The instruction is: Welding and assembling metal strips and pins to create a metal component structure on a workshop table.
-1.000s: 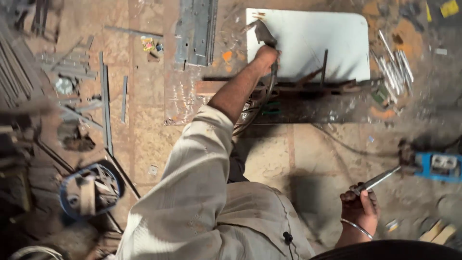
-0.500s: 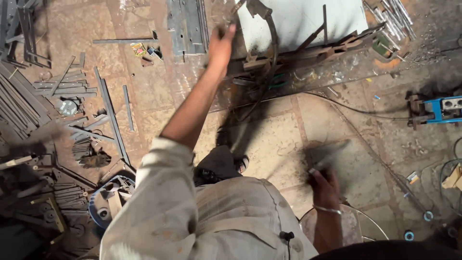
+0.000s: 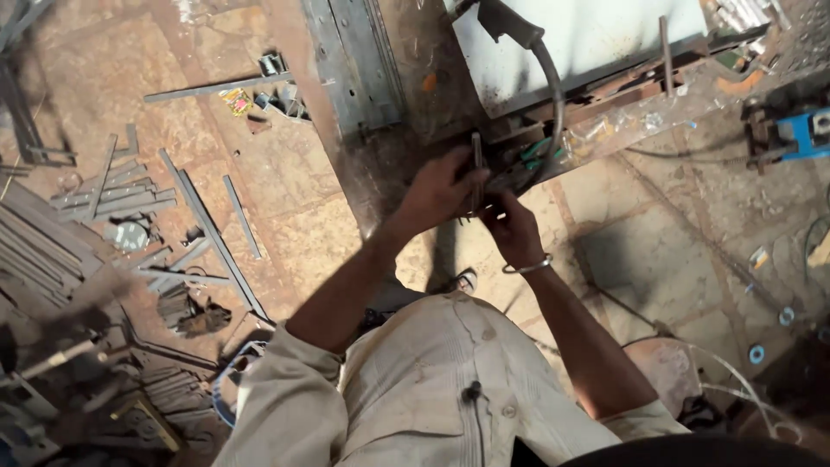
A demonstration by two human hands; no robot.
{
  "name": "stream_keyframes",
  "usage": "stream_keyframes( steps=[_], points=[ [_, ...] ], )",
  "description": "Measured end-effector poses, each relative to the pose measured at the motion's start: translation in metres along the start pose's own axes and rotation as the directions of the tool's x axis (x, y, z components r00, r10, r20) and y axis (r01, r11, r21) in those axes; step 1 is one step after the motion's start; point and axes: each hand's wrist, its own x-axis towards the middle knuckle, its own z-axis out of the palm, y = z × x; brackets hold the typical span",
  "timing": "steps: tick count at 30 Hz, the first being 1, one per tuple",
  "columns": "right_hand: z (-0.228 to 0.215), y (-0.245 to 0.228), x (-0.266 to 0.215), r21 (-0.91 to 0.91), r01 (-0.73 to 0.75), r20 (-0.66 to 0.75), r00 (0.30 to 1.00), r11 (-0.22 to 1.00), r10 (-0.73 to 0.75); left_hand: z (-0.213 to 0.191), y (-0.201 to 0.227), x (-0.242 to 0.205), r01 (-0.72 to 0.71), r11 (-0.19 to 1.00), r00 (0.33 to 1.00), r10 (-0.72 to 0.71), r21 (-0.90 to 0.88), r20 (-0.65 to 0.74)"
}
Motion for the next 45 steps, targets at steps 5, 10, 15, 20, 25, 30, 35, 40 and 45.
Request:
stream_keyframes(
  steps=[5, 10, 15, 20, 25, 30, 35, 40, 45],
  points=[
    [0.037, 0.068, 0.024, 0.032, -0.311, -0.229, 0.923, 0.95, 0.309, -0.049, 0.011, 0.08, -0.337, 0.935, 0.939, 0.343, 0.107, -0.04],
    [0.087, 0.123, 0.003, 0.008, -0.57, -0.243, 0.796, 0.821, 0.555, -0.02, -0.005, 0.159, -0.658, 0.735, 0.752, 0.652, 0.164, 0.093],
    [0.099, 0.081, 0.049, -0.307, -0.393, -0.456, 0.86, 0.867, 0.228, 0.006, -0.03, 0.179, -0.624, 0.734, 0.765, 0.505, 0.266, 0.401],
    [0.092, 0.11, 0.088, -0.508, -0.41, -0.431, 0.882, 0.758, 0.189, 0.005, -0.044, 0.166, -0.602, 0.766, 0.767, 0.477, 0.224, 0.429],
    [0.088, 0.127, 0.098, -0.773, -0.328, -0.286, 0.944, 0.543, 0.163, 0.006, -0.057, 0.175, -0.516, 0.827, 0.806, 0.38, 0.224, 0.453],
    [0.074, 0.088, 0.086, -0.856, -0.117, -0.094, 0.993, 0.503, 0.072, 0.013, -0.081, 0.185, -0.5, 0.844, 0.803, 0.369, 0.193, 0.467],
    [0.078, 0.053, 0.028, -0.21, -0.277, -0.397, 0.901, 0.938, 0.177, 0.016, -0.082, 0.185, -0.481, 0.832, 0.825, 0.324, 0.276, 0.463],
    [0.045, -0.005, -0.014, 0.882, 0.013, -0.322, 0.746, 0.471, 0.583, 0.016, -0.083, 0.188, -0.404, 0.87, 0.824, 0.212, 0.282, 0.525],
    [0.027, -0.038, -0.015, 0.957, 0.275, -0.287, 0.852, 0.092, 0.439, 0.01, -0.073, 0.182, -0.504, 0.823, 0.826, 0.37, 0.262, 0.426]
  ],
)
